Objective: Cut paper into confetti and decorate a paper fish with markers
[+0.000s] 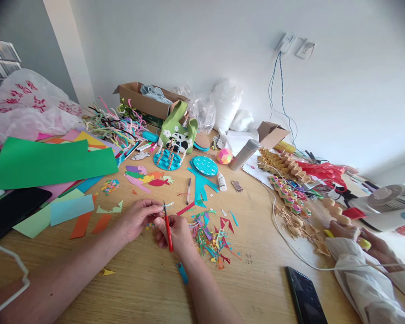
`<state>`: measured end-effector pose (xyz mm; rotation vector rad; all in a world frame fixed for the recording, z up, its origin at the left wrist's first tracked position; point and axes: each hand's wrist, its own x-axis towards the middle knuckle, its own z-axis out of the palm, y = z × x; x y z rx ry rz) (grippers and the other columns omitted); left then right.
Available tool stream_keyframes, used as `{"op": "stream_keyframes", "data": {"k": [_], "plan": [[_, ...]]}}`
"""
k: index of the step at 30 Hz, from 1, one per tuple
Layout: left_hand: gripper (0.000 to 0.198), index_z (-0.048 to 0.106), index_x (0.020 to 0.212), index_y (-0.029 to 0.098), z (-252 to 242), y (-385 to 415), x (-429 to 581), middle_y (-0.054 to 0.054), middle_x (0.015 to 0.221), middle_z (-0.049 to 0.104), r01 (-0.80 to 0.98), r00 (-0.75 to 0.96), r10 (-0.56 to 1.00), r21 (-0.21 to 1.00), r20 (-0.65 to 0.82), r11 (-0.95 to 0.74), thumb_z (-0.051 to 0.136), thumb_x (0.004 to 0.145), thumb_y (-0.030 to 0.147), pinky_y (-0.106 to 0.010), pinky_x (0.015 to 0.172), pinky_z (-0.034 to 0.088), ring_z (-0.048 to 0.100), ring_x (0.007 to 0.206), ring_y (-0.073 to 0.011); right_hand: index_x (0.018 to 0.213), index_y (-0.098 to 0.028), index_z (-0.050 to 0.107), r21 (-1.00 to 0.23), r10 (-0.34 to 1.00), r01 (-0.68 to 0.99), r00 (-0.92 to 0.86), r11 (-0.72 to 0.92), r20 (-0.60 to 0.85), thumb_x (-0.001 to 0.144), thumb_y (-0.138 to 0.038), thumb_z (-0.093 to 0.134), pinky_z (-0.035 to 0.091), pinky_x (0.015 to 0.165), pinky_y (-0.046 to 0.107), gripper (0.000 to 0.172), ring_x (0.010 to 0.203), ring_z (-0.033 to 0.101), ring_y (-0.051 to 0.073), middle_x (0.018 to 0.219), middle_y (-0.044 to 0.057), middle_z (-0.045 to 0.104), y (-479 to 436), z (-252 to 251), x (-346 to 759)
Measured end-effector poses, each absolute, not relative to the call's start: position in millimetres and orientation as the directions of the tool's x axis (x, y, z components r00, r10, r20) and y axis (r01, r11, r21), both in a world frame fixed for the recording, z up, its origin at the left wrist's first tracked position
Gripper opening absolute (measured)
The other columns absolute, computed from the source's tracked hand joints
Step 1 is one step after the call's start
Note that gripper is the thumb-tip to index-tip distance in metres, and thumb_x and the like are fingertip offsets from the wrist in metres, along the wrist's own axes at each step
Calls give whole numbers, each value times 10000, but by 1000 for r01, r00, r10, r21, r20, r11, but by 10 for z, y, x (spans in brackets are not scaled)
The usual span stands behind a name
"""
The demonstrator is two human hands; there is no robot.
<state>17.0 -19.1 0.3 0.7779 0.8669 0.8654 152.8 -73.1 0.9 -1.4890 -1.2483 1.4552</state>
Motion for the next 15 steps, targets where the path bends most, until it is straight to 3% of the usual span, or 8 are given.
{"op": "stream_keyframes", "data": {"k": [15], "plan": [[240,643,612,153,14,-193,180,-9,589,629,-307,362,878,850,-313,429,783,517,324,-270,564,387,540,545,-121,638,-161,519,-947,952,168,-92,-275,-293,673,-722,662,406,371,201,580,368,543,109,494,20,604,-723,-4,1522]]}}
